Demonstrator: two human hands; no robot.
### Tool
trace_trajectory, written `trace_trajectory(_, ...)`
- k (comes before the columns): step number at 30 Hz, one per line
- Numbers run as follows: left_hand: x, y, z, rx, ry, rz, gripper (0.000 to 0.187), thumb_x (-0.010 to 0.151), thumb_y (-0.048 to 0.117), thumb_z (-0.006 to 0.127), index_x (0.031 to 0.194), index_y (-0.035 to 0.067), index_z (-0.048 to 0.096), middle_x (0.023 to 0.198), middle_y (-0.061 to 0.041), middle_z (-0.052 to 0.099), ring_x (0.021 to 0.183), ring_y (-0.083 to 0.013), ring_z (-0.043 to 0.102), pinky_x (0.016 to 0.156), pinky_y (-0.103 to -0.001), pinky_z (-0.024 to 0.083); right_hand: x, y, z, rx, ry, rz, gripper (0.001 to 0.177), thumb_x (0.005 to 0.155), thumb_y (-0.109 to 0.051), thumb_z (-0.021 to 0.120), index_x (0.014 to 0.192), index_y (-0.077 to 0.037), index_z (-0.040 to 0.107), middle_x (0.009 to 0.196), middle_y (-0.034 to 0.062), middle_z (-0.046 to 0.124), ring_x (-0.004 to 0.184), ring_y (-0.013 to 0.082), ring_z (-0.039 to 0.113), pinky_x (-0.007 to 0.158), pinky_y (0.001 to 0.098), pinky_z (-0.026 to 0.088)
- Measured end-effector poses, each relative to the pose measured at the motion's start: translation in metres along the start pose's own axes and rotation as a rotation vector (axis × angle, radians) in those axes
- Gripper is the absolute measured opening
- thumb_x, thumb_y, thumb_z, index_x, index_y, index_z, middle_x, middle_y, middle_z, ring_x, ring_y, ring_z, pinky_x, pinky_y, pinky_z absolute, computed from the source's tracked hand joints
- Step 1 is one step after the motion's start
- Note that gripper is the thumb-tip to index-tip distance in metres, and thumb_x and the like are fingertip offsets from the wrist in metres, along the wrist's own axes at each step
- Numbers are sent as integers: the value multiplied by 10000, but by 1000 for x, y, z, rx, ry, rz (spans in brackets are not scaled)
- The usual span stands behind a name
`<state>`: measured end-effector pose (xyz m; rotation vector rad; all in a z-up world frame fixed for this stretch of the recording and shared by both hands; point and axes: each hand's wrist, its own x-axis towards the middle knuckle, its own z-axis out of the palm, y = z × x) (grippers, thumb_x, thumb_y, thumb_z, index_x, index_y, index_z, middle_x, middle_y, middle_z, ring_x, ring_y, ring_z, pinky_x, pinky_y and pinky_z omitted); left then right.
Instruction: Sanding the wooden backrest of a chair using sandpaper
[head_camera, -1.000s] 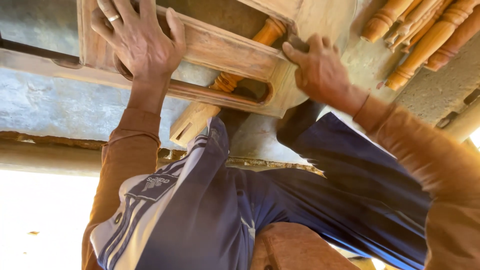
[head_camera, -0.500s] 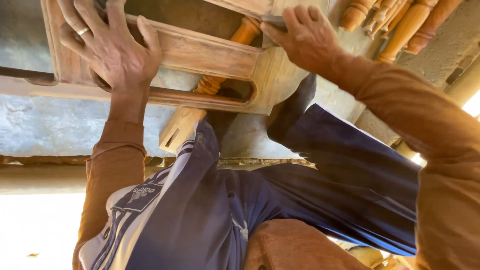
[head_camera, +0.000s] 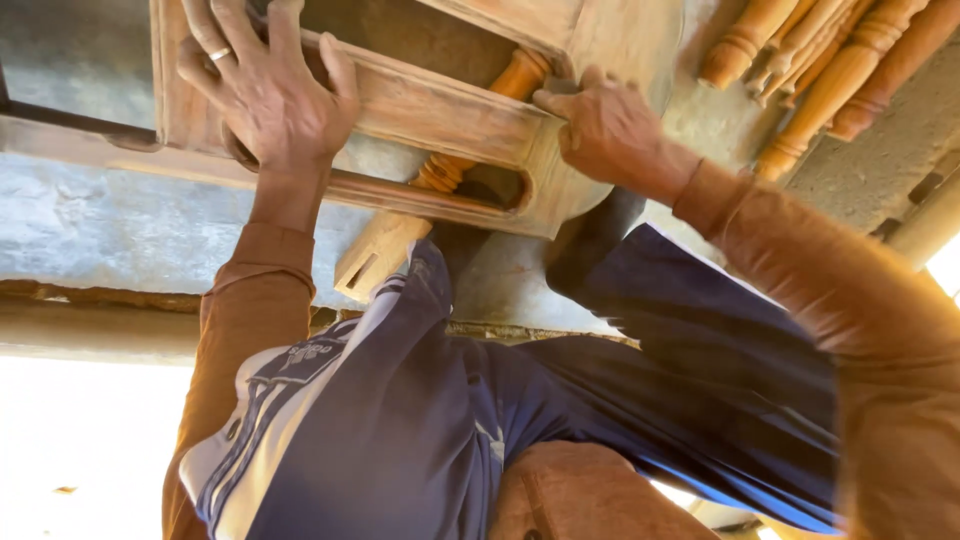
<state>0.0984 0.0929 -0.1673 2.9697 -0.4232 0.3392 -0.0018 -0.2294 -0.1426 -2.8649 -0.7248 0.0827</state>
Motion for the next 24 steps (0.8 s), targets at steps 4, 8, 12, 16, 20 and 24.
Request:
trace_trajectory(4,-1,7,5,-12,53,50,296,953,307,656,1214,171,685,1364,-227,276,1266,-399,238,958,-615,355,-1,-2,-26,-386,-143,52,260,958,-179,538,1192,-125,637,898,75,447,786,189,418,746,329,360)
trace_trajectory(8,0,8,-12,-57,68,51,349,917,289,657,1210,100,661,1352,-239,281,1252,-410,254,945,-607,329,-15,-18,-8,261,-22,175,443,744,-31,556,1174,44,634,747,229,559,650,399,511,572,449,444)
trace_trajectory(12,3,15,-28,-67,133,95,148,939,275,716,995,161,641,1417,-124,262,1352,-307,104,941,-473,331,13,2,-85,636,-466,506,559,872,4,326,1404,-126,441,1310,193,515,290,68,219,221,192,235)
trace_trajectory(16,1,14,-26,-62,129,108,131,943,257,734,982,162,653,1439,-110,259,1371,-291,78,957,-468,324,1,20,-113,552,-290,533,584,854,74,450,1434,4,462,759,178,581,369,148,378,275,225,311)
trace_trajectory(20,2,21,-7,-141,184,126,105,959,189,558,886,128,604,1212,-112,529,1292,-290,211,945,-490,312,-20,41,-113,636,-142,479,493,899,-5,576,1381,78,515,817,156,608,483,187,465,374,278,357)
trace_trajectory(24,11,76,-28,-54,-575,266,272,972,316,443,1091,113,579,1125,-109,559,1054,-297,475,913,-474,350,-28,57,-108,525,-173,564,348,977,-99,550,1260,103,537,811,175,628,517,242,528,418,335,429)
